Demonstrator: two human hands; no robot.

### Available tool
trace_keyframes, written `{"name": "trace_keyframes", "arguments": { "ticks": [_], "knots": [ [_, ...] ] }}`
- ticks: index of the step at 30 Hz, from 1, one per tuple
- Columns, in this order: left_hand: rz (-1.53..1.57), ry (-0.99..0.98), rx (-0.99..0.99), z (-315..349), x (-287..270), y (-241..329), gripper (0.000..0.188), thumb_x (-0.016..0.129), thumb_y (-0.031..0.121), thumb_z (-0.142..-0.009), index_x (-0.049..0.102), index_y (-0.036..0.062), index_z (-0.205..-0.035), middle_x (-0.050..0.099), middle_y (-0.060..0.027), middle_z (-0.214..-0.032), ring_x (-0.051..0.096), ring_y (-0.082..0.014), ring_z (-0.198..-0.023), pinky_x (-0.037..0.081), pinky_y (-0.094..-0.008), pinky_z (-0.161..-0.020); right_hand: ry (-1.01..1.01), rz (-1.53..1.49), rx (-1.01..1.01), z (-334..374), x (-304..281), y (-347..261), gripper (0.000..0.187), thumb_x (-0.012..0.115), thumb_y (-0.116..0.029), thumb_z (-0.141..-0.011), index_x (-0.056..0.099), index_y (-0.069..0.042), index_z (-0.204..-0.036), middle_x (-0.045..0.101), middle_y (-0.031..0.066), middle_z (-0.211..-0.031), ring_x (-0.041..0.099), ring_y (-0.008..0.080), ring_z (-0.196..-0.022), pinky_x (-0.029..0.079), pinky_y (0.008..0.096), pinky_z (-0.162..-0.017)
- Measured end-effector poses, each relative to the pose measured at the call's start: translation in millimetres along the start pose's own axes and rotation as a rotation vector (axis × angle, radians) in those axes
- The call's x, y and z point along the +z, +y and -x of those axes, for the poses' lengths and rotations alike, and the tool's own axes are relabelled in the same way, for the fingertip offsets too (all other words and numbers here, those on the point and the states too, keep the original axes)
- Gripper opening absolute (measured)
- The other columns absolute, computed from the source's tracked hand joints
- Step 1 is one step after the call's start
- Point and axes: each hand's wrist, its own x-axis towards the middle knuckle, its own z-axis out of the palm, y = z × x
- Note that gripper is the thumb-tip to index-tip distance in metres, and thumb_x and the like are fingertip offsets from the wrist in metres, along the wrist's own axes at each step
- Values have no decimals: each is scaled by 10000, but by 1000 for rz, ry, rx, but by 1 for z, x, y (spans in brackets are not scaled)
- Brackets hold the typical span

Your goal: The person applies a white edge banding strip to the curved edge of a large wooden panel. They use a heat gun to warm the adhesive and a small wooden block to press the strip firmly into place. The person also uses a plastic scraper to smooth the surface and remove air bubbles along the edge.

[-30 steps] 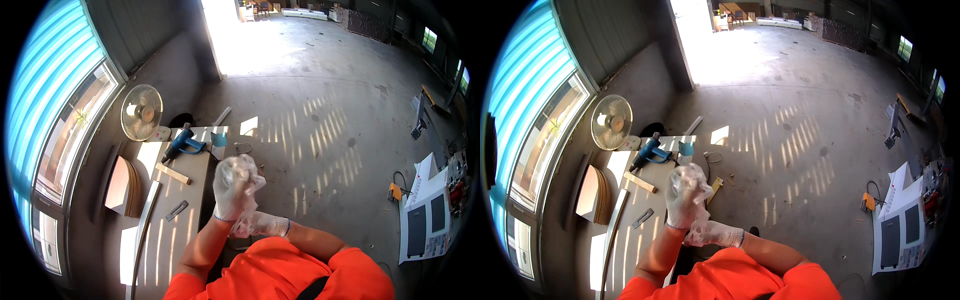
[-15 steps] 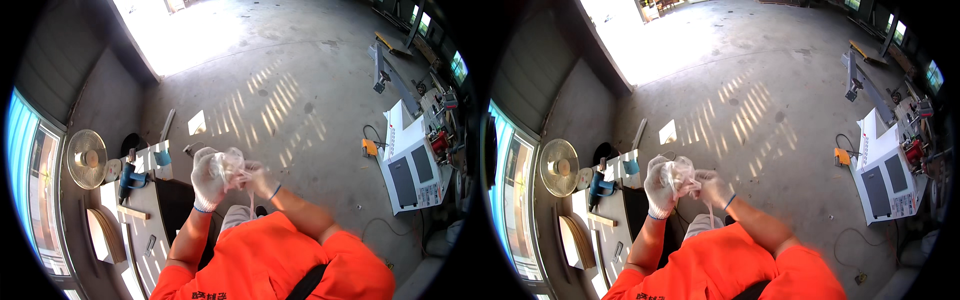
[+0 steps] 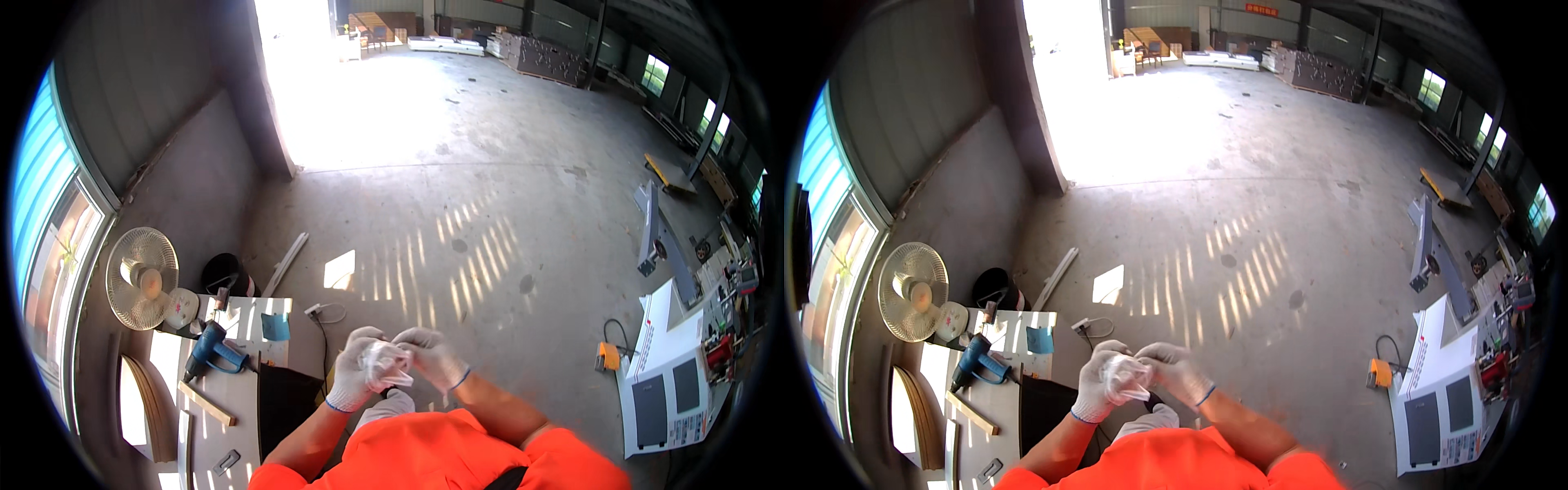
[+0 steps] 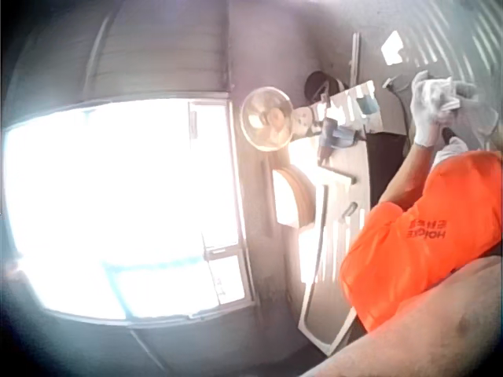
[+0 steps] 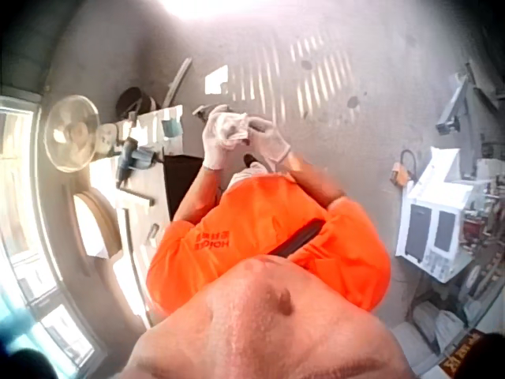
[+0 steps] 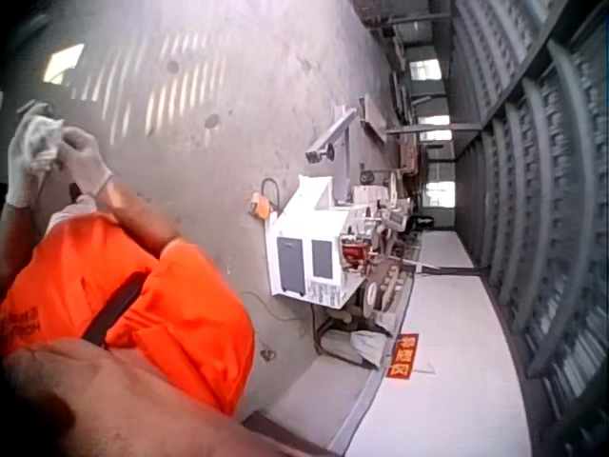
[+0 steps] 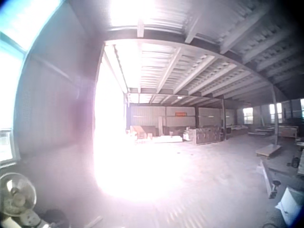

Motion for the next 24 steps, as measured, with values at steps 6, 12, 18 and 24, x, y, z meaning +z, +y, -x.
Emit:
{"name": "trace_keyframes", "arguments": {
  "ticks": [6, 12, 18, 24],
  "knots": [
    [-273, 435, -209, -102, -51, -16, 340, 824, 106, -936, 650, 12, -1212, 751, -99, -948, 761, -215, -811, 622, -318, -718, -198, 712, -102, -91, 63, -31, 210, 734, -205, -1036, 766, -31, -1150, 756, 78, -931, 710, 156, -809, 565, 322, -710],
    [-14, 302, -364, -107, -84, -55, 278, 723, 224, -1000, 631, 19, -1164, 717, -76, -999, 722, -166, -867, 607, -344, -715, -166, 591, -449, -195, 68, -27, 183, 802, -137, -922, 794, -75, -1094, 765, 134, -1008, 760, 278, -901, 609, 390, -799],
    [390, 448, -218, -118, -139, -39, 521, 595, 346, -1085, 516, -7, -1460, 611, -121, -1396, 643, -240, -1262, 516, -429, -1111, -178, 744, -600, -290, 144, -28, 409, 731, -106, -990, 700, -21, -1389, 623, 173, -1398, 682, 240, -1206, 562, 358, -1012],
    [457, 929, 12, -213, -185, -36, 443, 481, 417, -1151, 621, -3, -1160, 673, -132, -1194, 676, -235, -1041, 578, -395, -923, -587, 613, -598, -360, 188, 2, 519, 567, -242, -1095, 510, -4, -1552, 551, 256, -1554, 516, 462, -1457, 405, 463, -1243]
  ]
}}
